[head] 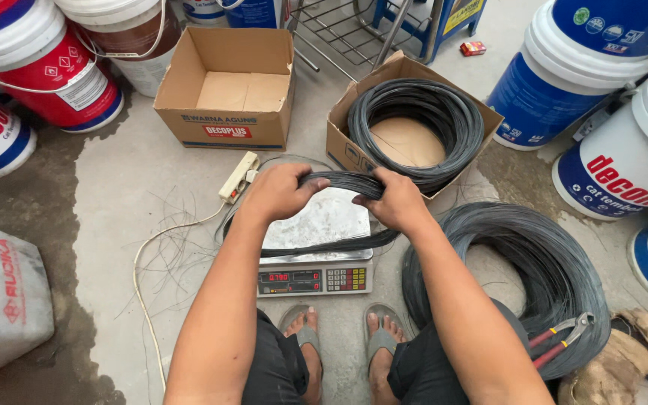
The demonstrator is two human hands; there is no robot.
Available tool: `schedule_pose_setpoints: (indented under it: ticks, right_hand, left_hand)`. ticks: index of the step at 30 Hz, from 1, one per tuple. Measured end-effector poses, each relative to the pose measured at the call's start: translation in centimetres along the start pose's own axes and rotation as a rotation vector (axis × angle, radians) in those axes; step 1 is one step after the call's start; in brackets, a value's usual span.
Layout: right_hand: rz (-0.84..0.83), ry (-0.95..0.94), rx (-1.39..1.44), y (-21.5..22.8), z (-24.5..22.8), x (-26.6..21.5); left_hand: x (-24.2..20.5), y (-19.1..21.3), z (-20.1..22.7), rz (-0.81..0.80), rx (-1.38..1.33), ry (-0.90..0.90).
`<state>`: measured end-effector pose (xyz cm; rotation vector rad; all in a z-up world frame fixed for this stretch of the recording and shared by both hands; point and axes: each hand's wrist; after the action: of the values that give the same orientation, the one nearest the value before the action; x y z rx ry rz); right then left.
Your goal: The person sits on the floor and places a coil of black wire onto a digital scale. They repeatedly pick up the wire, untwist and separate strands, and place it back on the scale to check the weight.
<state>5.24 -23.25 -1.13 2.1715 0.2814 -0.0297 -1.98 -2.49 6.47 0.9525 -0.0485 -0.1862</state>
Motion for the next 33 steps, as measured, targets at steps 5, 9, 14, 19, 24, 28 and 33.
schedule_pose_setpoints:
  ticks: [5, 9, 14, 19, 24, 28, 33]
  right_hand:
    - [-0.035, -0.057, 0.203, -0.8, -0.1, 0.2]
    - [-0.058, -0.056, 0.279, -1.0, 0.0, 0.6]
    - [-0.122, 0.002, 0.283, -0.6, 1.0, 1.1]
    - [-0.136, 0.085, 0.137, 1.0, -0.2, 0.4]
    - [-0.045, 0.031, 0.342, -1.1, -0.4, 1.3]
    - [0.022, 0.063, 0.315, -0.9, -2.3, 0.4]
    - [0.037, 0.038, 0.234, -2.5, -3.9, 1.0]
  left_hand:
    - [-0.1, 0.3, 0.8, -0.001, 0.000, 0.039]
    - [0.4, -0.3, 0.6, 0.022, 0.032, 0.037]
    - [-0.1, 0.1, 0.2, 0.054, 0.029, 0.033]
    - [-0.9, 0.5, -0.5, 0.087, -0.025, 0.076]
    - [-2.3, 1.6, -0.8, 0.145, 0.005, 0.042]
    - [-3.6, 2.5, -1.0, 0.177, 0.096, -0.017]
    - [-6.9, 3.1, -1.8, 0.221, 0.066, 0.003]
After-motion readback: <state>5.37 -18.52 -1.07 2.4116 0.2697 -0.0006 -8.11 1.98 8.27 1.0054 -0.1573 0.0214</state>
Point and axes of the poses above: each hand's wrist, its own x-axis towards the middle knuckle, its own y-axis out of the back of the hand, z = x × y, and after that the axes turned 13 degrees about -y, right-handed
